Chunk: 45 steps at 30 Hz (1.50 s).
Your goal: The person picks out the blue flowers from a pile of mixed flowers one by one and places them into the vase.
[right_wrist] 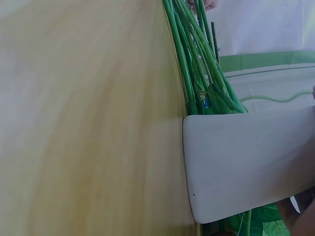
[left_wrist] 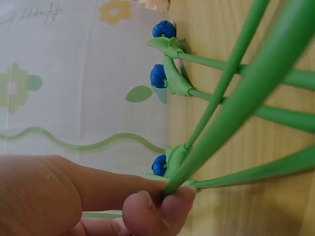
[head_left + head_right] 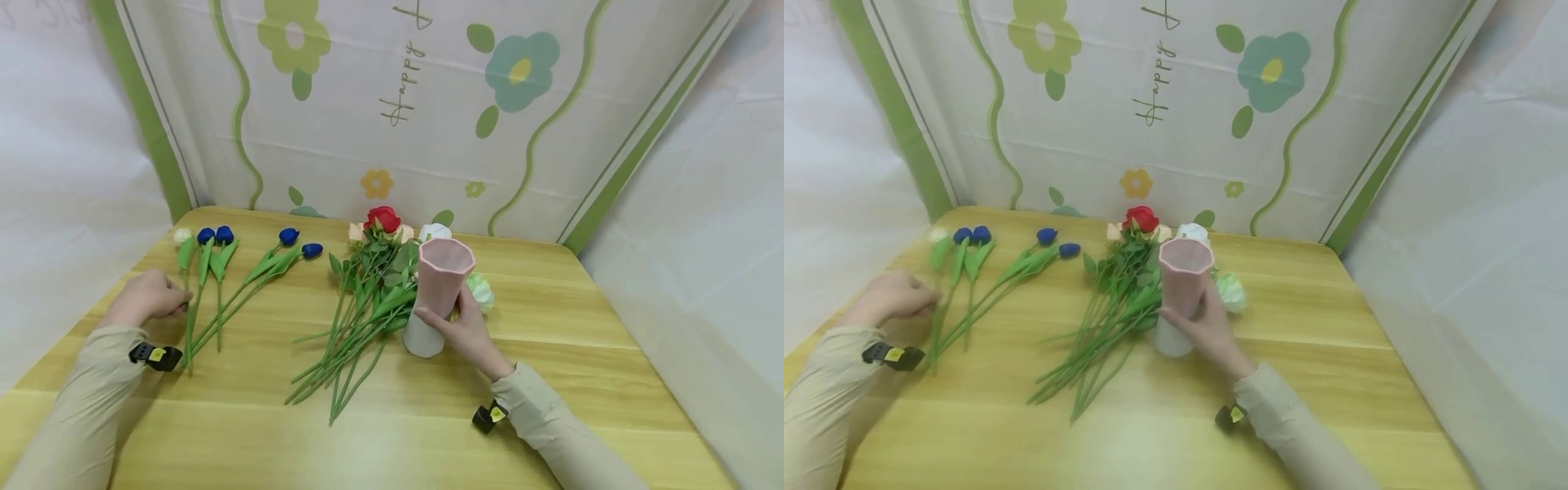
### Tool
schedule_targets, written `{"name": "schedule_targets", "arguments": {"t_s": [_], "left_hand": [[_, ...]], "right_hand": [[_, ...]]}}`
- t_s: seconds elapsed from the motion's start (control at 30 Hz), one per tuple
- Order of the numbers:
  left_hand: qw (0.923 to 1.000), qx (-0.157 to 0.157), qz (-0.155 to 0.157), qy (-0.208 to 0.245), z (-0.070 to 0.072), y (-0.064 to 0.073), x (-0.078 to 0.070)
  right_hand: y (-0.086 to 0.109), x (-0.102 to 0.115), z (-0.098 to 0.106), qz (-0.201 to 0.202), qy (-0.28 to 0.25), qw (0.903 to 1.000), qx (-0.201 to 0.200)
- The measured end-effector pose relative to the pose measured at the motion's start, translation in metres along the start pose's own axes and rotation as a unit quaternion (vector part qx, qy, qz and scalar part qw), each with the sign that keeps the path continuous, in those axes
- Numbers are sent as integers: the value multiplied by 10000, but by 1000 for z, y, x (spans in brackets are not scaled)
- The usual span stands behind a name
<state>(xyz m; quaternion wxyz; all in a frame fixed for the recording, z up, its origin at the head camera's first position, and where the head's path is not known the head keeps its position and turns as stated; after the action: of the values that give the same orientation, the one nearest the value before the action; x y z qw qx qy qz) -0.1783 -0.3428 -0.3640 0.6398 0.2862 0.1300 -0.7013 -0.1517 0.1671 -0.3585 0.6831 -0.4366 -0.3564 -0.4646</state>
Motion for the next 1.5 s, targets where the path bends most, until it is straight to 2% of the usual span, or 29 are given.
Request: {"name": "schedule_targets", "arguments": {"t_s": [0.07,0.27,0.37,0.63,0.8,1.03,1.27,1.5], "left_hand": [[9999,-113,-31,43,0,2,-1],[9958,-836,-374,9,2,5,-10],[9926,-1129,-450,-5,0,6,-15],[9778,-1926,-827,-42,-4,9,-30],[9740,-2059,-926,164,-3,9,-36],[9728,-2037,-969,529,-6,11,-53],[9711,-2014,-1178,494,-12,13,-69],[9706,-1922,-1384,440,-27,7,-77]], "right_hand": [[0,-1,0,-10,8,10000,26],[-1,0,-1,-40,-98,9999,44],[-1,0,0,-128,-99,9999,45],[-1,0,1,-131,-124,9998,70],[-1,-1,1,-85,-113,9999,52],[-3,-2,0,-52,-82,9999,51],[-3,-1,-1,-19,-62,10000,26],[-2,-1,-1,-82,-37,10000,-6]]}}
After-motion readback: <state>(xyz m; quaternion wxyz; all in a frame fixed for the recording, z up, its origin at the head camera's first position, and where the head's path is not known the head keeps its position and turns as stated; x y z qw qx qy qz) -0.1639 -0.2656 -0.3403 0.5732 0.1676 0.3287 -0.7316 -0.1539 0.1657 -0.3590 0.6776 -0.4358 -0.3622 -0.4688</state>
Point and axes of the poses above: each hand's wrist, its own y-axis away from the middle knuckle, its own z-axis out of the back of the hand, x = y × z, the point moved 1 cm from there along -y, towards the middle knuckle, and after that the axes turned 10 degrees about -z, right-handed, at the moved point
